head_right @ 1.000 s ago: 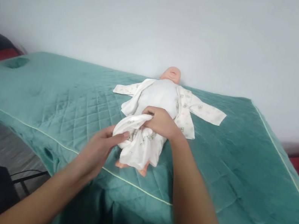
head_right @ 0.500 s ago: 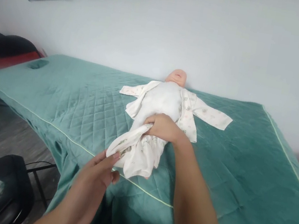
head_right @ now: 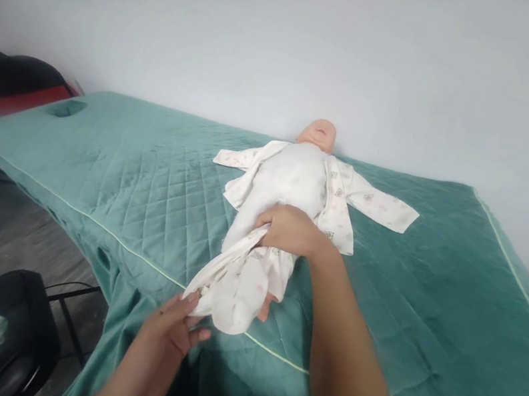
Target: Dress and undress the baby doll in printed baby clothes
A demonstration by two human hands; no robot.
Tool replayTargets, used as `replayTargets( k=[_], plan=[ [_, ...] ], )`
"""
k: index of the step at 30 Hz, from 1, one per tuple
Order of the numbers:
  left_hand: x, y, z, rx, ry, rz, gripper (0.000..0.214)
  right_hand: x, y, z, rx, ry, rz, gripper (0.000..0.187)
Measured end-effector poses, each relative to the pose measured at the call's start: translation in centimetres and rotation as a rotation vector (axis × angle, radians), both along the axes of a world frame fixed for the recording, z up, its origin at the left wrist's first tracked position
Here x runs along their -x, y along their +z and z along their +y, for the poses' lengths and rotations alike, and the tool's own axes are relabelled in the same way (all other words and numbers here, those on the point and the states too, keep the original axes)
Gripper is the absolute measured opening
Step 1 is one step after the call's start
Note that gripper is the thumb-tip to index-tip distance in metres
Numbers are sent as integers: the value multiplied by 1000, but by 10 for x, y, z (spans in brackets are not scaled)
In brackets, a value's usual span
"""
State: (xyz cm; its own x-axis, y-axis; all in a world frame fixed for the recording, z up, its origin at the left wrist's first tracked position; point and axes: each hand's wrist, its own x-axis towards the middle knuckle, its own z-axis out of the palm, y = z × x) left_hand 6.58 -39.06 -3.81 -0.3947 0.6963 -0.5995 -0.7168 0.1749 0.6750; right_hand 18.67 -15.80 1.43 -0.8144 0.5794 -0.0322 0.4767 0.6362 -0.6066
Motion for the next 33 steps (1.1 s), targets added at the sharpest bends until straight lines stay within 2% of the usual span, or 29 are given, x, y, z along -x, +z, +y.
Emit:
replayTargets(
  k=[5,10,16,22,28,33],
  plan=[
    [5,-10,4,-89,-8,74,42,2,-1,-1,-11,-35,-32,13],
    [7,-2,9,-83,-47,139,43,2,0,-2,-1,-53,-36,12],
    [18,6,10,-80,-155,68,34,2,0,-3,-3,-65,-17,10],
    [22,5,14,-136,-176,-33,25,0,1,-4,33,-62,10,14],
    [24,-2,22,-209,-198,-19,22,-2,2,-4,57,-49,26,17],
    [23,0,29,-264,-226,35,27,-3,2,-3,46,3,46,14]
  ],
)
